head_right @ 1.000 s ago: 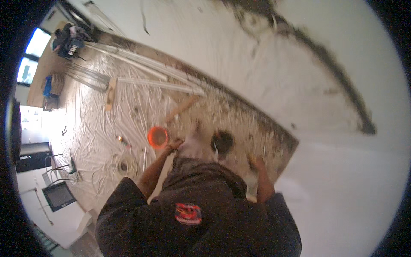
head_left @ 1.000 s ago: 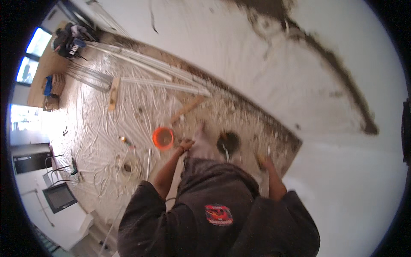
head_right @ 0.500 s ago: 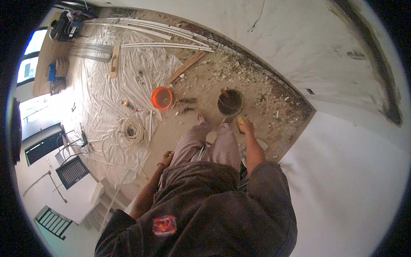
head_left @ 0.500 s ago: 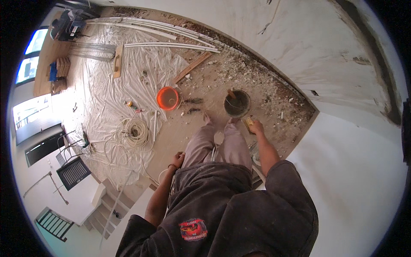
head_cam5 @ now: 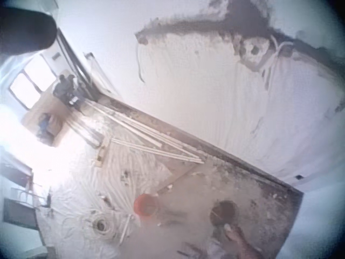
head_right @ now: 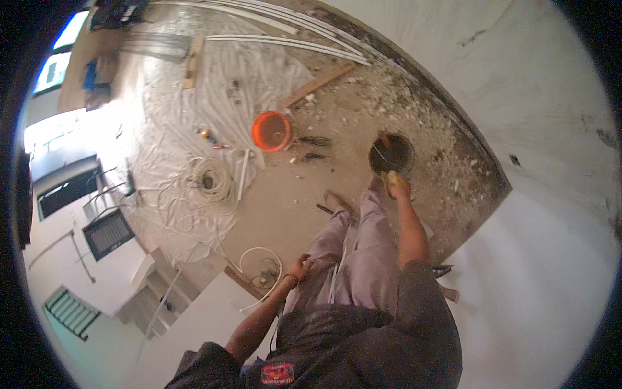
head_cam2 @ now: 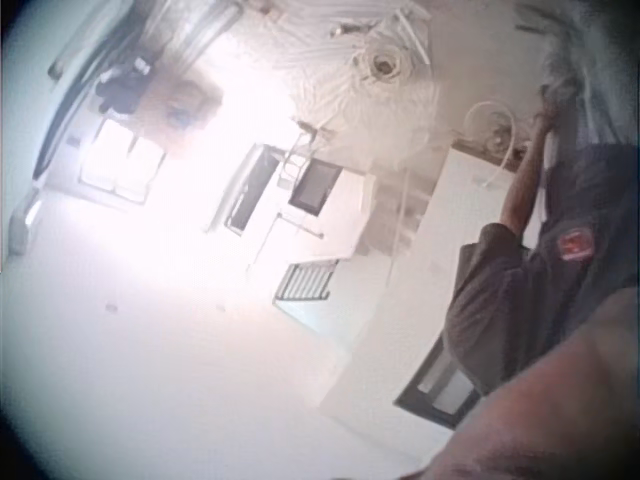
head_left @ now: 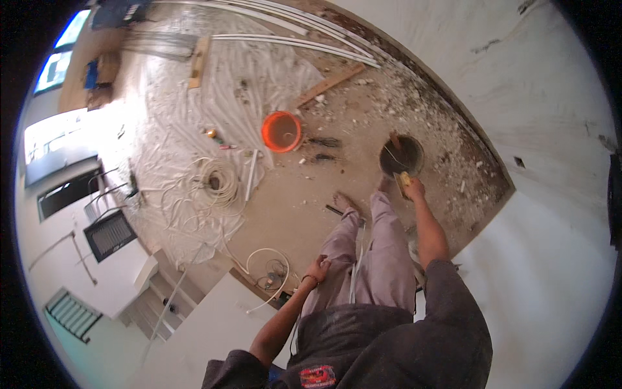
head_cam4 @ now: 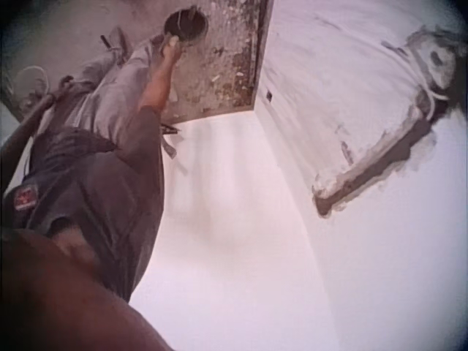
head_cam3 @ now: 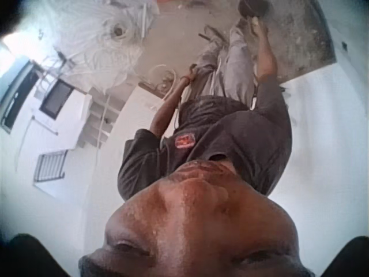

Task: The person applies plaster to a channel in a wall using a rectangular trowel, smoothing the material over electrical wires and into the groove.

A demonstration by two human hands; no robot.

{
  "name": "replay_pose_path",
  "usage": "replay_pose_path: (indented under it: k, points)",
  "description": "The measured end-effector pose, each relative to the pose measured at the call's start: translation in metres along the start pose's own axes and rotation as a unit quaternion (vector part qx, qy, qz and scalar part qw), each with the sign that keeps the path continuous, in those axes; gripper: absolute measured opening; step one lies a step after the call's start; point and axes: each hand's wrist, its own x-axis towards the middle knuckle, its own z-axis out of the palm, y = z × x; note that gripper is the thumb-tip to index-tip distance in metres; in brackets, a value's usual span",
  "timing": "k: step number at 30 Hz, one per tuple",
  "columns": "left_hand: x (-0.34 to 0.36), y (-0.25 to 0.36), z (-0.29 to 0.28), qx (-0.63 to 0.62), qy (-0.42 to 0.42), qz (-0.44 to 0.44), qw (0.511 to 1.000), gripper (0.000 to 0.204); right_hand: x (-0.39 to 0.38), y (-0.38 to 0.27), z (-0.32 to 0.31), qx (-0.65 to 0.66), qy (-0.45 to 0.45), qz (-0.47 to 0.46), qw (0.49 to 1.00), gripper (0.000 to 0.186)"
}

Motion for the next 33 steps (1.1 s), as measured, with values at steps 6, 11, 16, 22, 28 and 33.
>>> replay_pose_path:
  k: [6, 11, 16, 22, 28, 33]
  points:
    - [0.032, -0.055, 0.063, 0.178, -0.03, -0.041, 0.983, 0.072, 0.08, 0.035, 0.065, 0.036, 0.13, 0.022, 0.991, 0.039]
    - [0.061, -0.029, 0.048, 0.187, -0.042, -0.064, 0.979, 0.079, 0.107, 0.007, 0.075, 0.057, 0.216, -0.03, 0.974, 0.034]
    - [0.092, -0.001, 0.05, 0.183, -0.041, -0.087, 0.978, 0.079, 0.151, -0.006, 0.085, 0.039, 0.226, -0.065, 0.971, 0.031]
    - [0.114, 0.021, 0.045, 0.139, 0.01, -0.083, 0.987, 0.081, 0.256, -0.027, 0.087, -0.071, 0.19, -0.14, 0.969, 0.049]
    - [0.128, 0.027, 0.044, 0.087, 0.047, -0.075, 0.992, 0.08, 0.281, -0.079, 0.083, -0.095, 0.252, -0.314, 0.91, 0.033]
    - [0.127, 0.031, 0.061, 0.103, 0.038, -0.111, 0.988, 0.079, 0.14, -0.064, 0.104, 0.02, 0.048, -0.28, 0.959, 0.021]
